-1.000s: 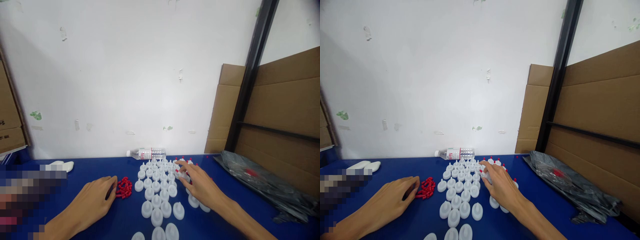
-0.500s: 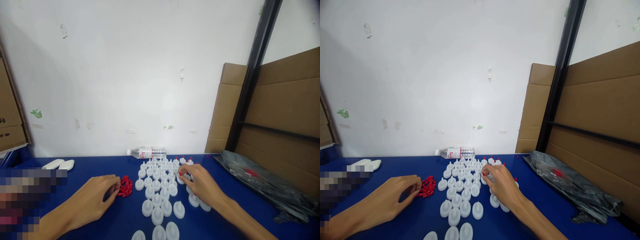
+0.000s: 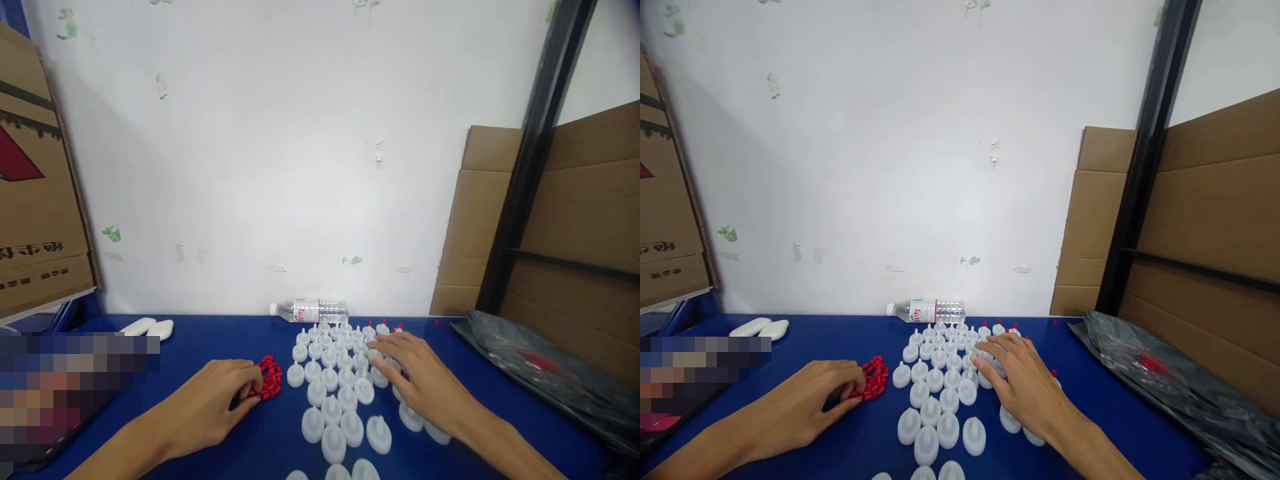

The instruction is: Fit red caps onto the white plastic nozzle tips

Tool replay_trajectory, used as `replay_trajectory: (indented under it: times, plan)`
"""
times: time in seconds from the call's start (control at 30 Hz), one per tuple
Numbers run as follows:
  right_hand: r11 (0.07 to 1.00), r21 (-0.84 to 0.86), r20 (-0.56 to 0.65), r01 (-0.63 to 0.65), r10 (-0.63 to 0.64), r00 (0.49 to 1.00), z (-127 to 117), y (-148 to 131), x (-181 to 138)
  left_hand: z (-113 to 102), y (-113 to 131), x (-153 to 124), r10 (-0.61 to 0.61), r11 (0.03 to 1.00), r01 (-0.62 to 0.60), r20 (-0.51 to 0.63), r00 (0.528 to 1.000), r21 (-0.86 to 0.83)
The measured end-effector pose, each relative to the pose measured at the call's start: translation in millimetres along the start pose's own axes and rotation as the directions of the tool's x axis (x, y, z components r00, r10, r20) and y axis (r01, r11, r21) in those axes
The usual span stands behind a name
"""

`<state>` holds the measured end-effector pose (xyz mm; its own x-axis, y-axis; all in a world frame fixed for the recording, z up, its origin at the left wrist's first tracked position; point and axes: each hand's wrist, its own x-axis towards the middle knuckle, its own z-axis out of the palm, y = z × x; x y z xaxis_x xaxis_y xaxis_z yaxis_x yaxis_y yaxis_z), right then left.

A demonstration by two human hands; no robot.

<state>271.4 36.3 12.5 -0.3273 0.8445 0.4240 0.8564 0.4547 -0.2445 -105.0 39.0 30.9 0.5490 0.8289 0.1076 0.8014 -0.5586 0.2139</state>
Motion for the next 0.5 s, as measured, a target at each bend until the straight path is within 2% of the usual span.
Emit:
replay_trajectory:
  times: [0.2,0.3,0.4,0.5]
  plan:
    - [0.999,-0.023,0.074,0.049,-0.047,0.996,5,4,-3,-2,3,1,-0.030,1.000,0.030,0.026,0.999,-0.002]
    - [0.999,-0.012,0.058,0.045,-0.044,0.997,3,4,-3,-4,4,1,-0.035,0.999,0.035,0.030,0.999,0.012]
    - [0.999,0.016,-0.047,0.052,-0.051,0.998,-3,2,-2,-6,4,0,-0.048,0.999,0.048,-0.007,0.999,-0.005]
    - [0.997,0.059,-0.200,0.050,-0.037,0.979,-10,-3,-1,-7,6,0,-0.048,0.998,0.044,-0.104,0.993,-0.046]
